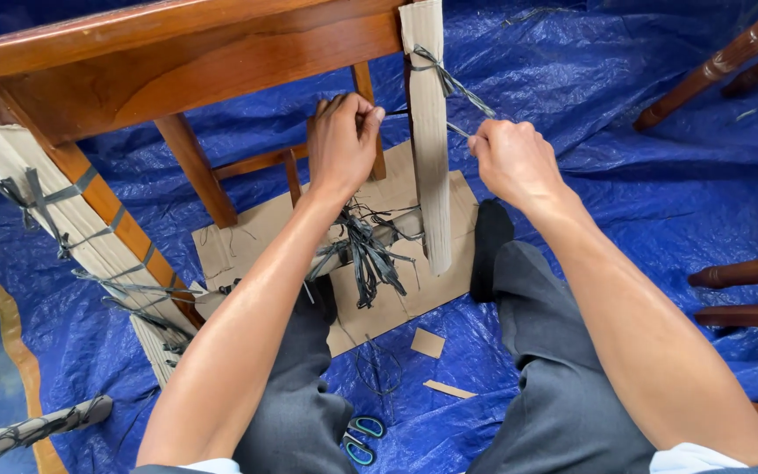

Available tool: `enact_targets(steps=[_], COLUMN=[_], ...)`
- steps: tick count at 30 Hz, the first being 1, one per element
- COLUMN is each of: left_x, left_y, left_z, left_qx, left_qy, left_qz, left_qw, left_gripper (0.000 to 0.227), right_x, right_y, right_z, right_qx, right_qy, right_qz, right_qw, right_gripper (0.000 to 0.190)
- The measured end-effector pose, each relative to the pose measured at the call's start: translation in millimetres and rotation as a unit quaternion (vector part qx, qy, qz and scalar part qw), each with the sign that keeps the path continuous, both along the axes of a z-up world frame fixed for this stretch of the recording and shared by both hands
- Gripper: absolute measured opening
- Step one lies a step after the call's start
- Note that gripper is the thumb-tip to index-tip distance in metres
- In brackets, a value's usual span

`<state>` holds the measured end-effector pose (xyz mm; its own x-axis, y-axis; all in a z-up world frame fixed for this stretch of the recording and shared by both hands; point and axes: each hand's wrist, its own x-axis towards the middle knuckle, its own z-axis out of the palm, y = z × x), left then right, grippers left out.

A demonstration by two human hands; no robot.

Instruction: Wrapping chair legs with protective padding and securing them with plastic ties.

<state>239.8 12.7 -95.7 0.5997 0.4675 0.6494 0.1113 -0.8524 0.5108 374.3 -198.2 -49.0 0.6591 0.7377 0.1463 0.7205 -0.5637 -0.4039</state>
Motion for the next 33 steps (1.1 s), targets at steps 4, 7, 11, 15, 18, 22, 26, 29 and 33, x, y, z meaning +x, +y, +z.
enact_targets(steps=[4, 7, 11, 15, 18, 22, 26, 29, 33], left_x=[-17, -27, -29, -31, -25, -15, -6, -1, -2], left_y=[-8, -15, -32, -43, -43, -49, -57, -57, -57], left_z=[22, 35, 53, 66, 54, 45, 48, 43, 44], left_qx=[-0.135, -0.143, -0.073, -0.08, -0.01, -0.038, -0.166, -0.158, -0.212], left_qy=[0.024, 0.042, 0.021, 0.045, -0.009, -0.041, -0.016, -0.06, -0.061], left_qz=[-0.038, -0.04, -0.072, -0.084, -0.121, -0.182, -0.178, -0.19, -0.179], left_qw=[0.99, 0.988, 0.995, 0.992, 0.993, 0.982, 0.97, 0.967, 0.959], left_gripper=[0.022, 0.023, 0.024, 0.024, 0.023, 0.024, 0.026, 0.025, 0.011], right_x=[-15, -27, -33, -36, -33, -39, -45, -47, -38], right_y=[-14, -14, -11, -6, -2, 3, 8, 10, 8], right_z=[35, 52, 50, 46, 37, 38, 35, 38, 33], right_qx=[0.016, 0.095, 0.173, 0.215, 0.253, 0.268, 0.282, 0.305, 0.33], right_qy=[0.007, -0.011, -0.067, -0.081, -0.074, -0.026, -0.02, -0.032, 0.064], right_qz=[0.002, 0.03, 0.086, 0.103, 0.144, 0.161, 0.196, 0.219, 0.178], right_qw=[1.0, 0.995, 0.979, 0.968, 0.954, 0.949, 0.939, 0.926, 0.925], right_gripper=[0.023, 0.021, 0.019, 0.016, 0.015, 0.014, 0.013, 0.012, 0.009])
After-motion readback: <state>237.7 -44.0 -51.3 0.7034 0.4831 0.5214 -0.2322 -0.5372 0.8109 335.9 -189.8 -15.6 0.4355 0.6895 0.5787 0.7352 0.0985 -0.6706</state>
